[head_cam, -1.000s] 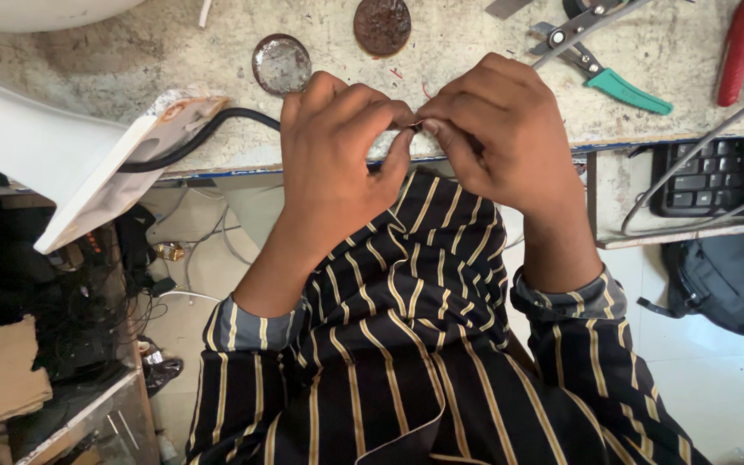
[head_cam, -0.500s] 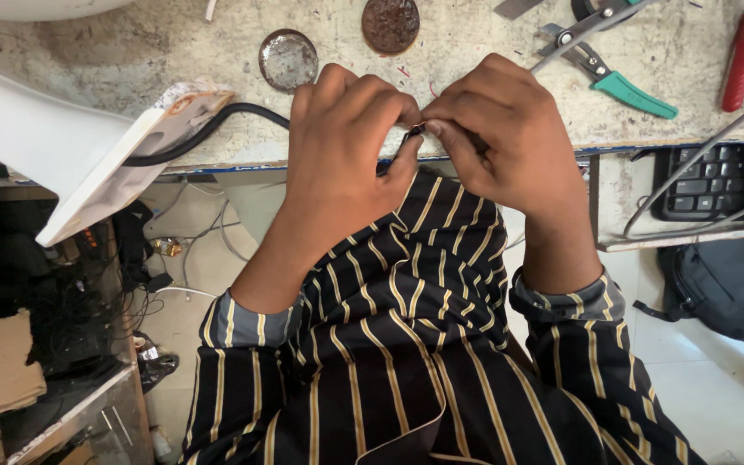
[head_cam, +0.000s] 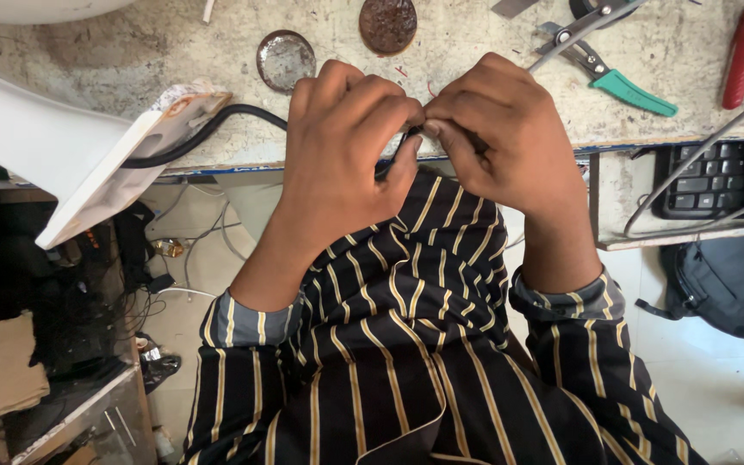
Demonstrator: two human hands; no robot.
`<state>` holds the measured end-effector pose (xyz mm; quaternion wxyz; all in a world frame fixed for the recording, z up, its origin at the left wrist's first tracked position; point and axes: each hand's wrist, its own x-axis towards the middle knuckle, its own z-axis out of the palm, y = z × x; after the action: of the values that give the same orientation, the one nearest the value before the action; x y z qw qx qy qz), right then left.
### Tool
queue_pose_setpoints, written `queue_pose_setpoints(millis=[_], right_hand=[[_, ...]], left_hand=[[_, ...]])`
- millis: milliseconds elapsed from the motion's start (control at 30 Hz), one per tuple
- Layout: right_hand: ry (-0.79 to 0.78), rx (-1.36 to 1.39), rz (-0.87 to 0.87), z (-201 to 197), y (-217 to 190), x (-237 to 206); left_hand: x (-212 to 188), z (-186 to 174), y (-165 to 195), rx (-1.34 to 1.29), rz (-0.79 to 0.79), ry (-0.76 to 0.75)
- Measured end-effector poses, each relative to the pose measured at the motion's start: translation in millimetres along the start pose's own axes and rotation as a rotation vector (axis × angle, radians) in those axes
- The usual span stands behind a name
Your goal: The person repairs a dome security camera at a workbench. They strip the insulation from the camera's power cable with wire strippers, separate and twist the exposed wire strands by hand, and work the cable ends to prepare them for reconnection.
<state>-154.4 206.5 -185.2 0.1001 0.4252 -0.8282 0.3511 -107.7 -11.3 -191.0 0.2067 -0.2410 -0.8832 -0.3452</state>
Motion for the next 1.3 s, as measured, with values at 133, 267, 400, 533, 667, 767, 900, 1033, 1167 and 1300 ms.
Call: queue_pose_setpoints(millis=[133, 267, 400, 533, 667, 767, 900, 1033, 1167, 1300], right_hand=[[0.001, -0.004, 0.004, 0, 0, 0], [0.000, -0.009, 0.001, 0, 0, 0], [-0.001, -0.012, -0.009, 1, 0, 1], [0.001, -0.025, -0.013, 1, 0, 1], [0.001, -0.044, -0.018, 1, 0, 2], [0.011, -0.043, -0.011, 2, -2, 2], [0.012, -0.046, -0.018, 2, -2, 2], [0.012, -0.053, -0.022, 2, -1, 1], [0.014, -0.053, -0.034, 3, -1, 2], [0.010, -0.055, -0.025, 3, -1, 2]], left_hand=[[1, 1, -1, 0.004, 0.013, 0.009], [2, 3, -2, 0.014, 0.019, 0.032], [3, 4, -5, 0.030, 0.026, 0.028], [1, 2, -8, 0.026, 0.024, 0.012], [-2, 4, -9, 0.034, 0.019, 0.018], [-5, 7, -7, 0.044, 0.021, 0.037], [-10, 9, -4, 0.043, 0.016, 0.078], [-13, 7, 0, 0.064, 0.010, 0.085], [-10, 6, 2, 0.079, 0.009, 0.078], [-8, 4, 4, 0.083, -0.005, 0.073]])
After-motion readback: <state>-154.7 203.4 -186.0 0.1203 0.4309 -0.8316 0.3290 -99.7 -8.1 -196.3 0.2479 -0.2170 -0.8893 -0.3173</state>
